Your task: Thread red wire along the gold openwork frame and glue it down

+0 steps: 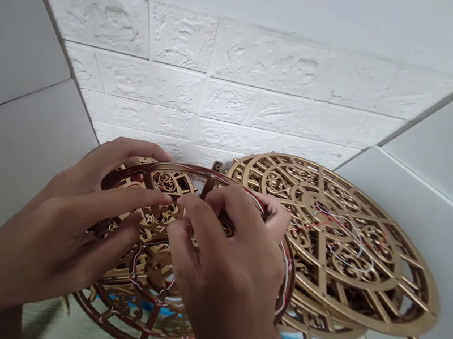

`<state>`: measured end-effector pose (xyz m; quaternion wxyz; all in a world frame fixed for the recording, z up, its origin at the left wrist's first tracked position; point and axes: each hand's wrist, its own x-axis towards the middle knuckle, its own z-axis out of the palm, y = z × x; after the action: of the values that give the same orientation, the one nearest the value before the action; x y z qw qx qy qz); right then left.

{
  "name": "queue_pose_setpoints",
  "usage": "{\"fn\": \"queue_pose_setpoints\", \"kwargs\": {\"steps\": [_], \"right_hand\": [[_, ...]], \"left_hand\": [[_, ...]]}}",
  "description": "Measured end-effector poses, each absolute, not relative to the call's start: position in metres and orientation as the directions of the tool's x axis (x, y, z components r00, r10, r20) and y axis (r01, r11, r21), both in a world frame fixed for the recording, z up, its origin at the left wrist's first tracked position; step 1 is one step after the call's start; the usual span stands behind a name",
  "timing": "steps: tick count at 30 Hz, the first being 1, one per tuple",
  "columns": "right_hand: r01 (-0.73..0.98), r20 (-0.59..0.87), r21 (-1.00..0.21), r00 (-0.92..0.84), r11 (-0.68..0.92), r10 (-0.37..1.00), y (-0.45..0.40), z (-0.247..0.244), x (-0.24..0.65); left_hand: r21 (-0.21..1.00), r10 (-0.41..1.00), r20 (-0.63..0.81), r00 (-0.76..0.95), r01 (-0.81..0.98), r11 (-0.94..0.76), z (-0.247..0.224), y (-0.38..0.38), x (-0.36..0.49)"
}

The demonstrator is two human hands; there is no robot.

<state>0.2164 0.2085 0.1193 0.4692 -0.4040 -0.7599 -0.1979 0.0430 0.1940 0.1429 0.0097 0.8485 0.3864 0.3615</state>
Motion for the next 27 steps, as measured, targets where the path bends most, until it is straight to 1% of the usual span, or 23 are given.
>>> {"fn": "queue_pose_setpoints", "kwargs": {"steps": [4,10,18,27], "right_hand": [[0.802,0.867,-0.084,-0.235,0.592,0.440,0.2083,0.1197,0.2158],[0.803,0.863,-0.073,-0.247,0.592,0.441,0.2079,0.1196,0.2170],[0.789,0.879,-0.043,-0.262,0.613,0.398,0.2107,0.1198,0.2167],[0.806,0.867,-0.059,-0.250,0.588,0.430,0.2085,0.1195,0.2148]], "left_hand": [[0.293,0.659,0.611,0.439,0.648,-0.703,0.1434,0.1933,0.0435],[0.315,0.686,0.579,0.441,0.654,-0.687,0.1444,0.1940,0.0449],[0.288,0.670,0.585,0.458,0.655,-0.699,0.1425,0.1946,0.0438],[0.287,0.674,0.597,0.434,0.669,-0.685,0.1439,0.1948,0.0445]]}}
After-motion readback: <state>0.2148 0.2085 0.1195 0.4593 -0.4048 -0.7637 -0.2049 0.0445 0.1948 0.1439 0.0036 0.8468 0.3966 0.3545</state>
